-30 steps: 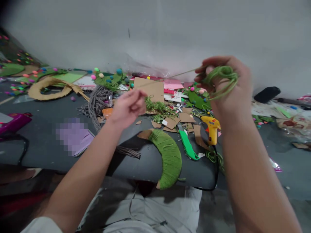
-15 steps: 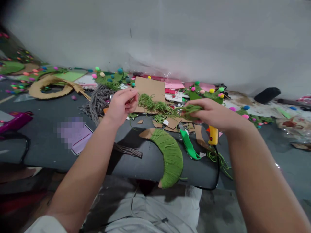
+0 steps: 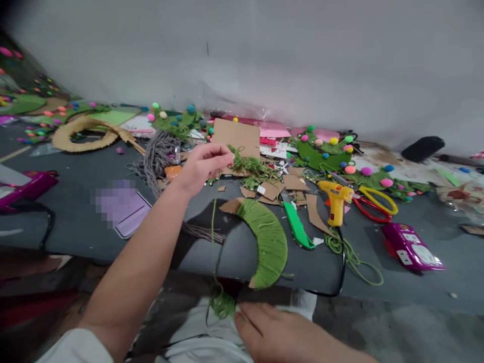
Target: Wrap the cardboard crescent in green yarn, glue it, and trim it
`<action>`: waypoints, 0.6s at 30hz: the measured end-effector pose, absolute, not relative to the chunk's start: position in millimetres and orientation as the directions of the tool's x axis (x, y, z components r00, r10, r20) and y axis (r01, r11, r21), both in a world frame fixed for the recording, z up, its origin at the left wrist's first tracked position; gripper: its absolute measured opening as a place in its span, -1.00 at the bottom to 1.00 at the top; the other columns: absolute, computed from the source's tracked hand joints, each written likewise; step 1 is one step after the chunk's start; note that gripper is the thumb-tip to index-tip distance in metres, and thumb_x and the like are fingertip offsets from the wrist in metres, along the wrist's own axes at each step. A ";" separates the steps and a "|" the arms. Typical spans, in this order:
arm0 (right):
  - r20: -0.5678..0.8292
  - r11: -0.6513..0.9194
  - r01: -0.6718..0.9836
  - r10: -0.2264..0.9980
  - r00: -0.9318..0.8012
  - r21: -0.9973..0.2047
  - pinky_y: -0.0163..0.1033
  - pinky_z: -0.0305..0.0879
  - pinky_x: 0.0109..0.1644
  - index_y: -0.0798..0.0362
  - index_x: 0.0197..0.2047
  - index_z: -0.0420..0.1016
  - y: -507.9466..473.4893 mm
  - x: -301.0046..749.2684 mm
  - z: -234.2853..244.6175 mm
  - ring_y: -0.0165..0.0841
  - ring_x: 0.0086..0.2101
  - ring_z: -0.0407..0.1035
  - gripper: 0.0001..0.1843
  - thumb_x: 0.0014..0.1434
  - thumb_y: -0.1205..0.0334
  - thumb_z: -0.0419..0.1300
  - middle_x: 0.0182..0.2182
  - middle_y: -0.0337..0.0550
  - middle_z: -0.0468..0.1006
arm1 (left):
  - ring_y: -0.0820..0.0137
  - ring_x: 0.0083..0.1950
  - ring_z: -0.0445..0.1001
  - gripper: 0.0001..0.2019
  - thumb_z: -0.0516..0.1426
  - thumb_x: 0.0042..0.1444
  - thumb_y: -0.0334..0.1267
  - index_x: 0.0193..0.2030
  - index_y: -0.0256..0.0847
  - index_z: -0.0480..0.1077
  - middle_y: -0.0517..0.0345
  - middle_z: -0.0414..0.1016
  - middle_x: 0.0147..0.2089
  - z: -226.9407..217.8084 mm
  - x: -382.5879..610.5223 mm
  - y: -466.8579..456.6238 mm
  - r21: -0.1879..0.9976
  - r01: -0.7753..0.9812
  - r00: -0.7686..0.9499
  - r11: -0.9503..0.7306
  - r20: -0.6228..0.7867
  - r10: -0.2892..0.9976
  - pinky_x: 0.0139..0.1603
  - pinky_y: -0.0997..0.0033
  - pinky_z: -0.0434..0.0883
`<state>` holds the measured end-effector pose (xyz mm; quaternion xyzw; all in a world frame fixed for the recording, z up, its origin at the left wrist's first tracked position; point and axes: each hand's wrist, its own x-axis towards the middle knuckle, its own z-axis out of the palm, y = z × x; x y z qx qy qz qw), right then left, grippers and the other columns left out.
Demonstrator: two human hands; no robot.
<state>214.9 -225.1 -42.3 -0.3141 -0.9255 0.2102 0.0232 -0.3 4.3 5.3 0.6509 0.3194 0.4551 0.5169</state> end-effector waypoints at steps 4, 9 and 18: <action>-0.114 0.422 0.656 0.782 -0.612 -0.626 -0.21 0.51 -0.25 -0.20 -0.07 0.55 -178.8 229.2 16.5 -0.26 -0.30 0.55 -0.80 0.28 0.19 0.15 -0.23 -0.19 0.66 | 0.59 -0.54 0.21 -0.80 0.23 0.12 -0.15 -0.35 -0.24 0.41 0.27 0.28 -0.53 6.4 -0.3 -0.7 0.965 -0.053 0.570 -0.255 0.239 0.786 -0.54 0.54 0.14; 0.113 0.248 0.381 0.932 -0.344 -0.891 -0.07 0.42 0.07 -0.08 0.16 0.38 -94.3 199.6 22.1 -0.15 0.04 0.42 -0.44 0.12 0.05 0.36 0.10 -0.05 0.49 | 0.51 -0.35 0.43 -0.73 0.27 0.11 -0.08 -0.24 -0.26 0.43 0.14 0.48 -0.34 3.5 6.9 -5.4 0.963 -0.071 0.673 -0.262 0.240 0.699 -0.30 0.50 0.38; -0.138 -0.117 0.078 0.917 -0.373 -0.990 -0.38 -0.14 -0.58 0.14 -0.25 0.53 -41.2 220.4 -3.7 -0.56 -0.64 -0.06 -0.68 0.16 0.01 0.30 -0.66 -0.42 0.07 | 0.51 -0.42 0.36 -0.71 0.25 0.10 -0.04 -0.31 -0.28 0.47 0.16 0.45 -0.43 -2.3 -6.7 6.3 0.910 0.201 0.635 -0.362 0.160 0.755 -0.41 0.51 0.28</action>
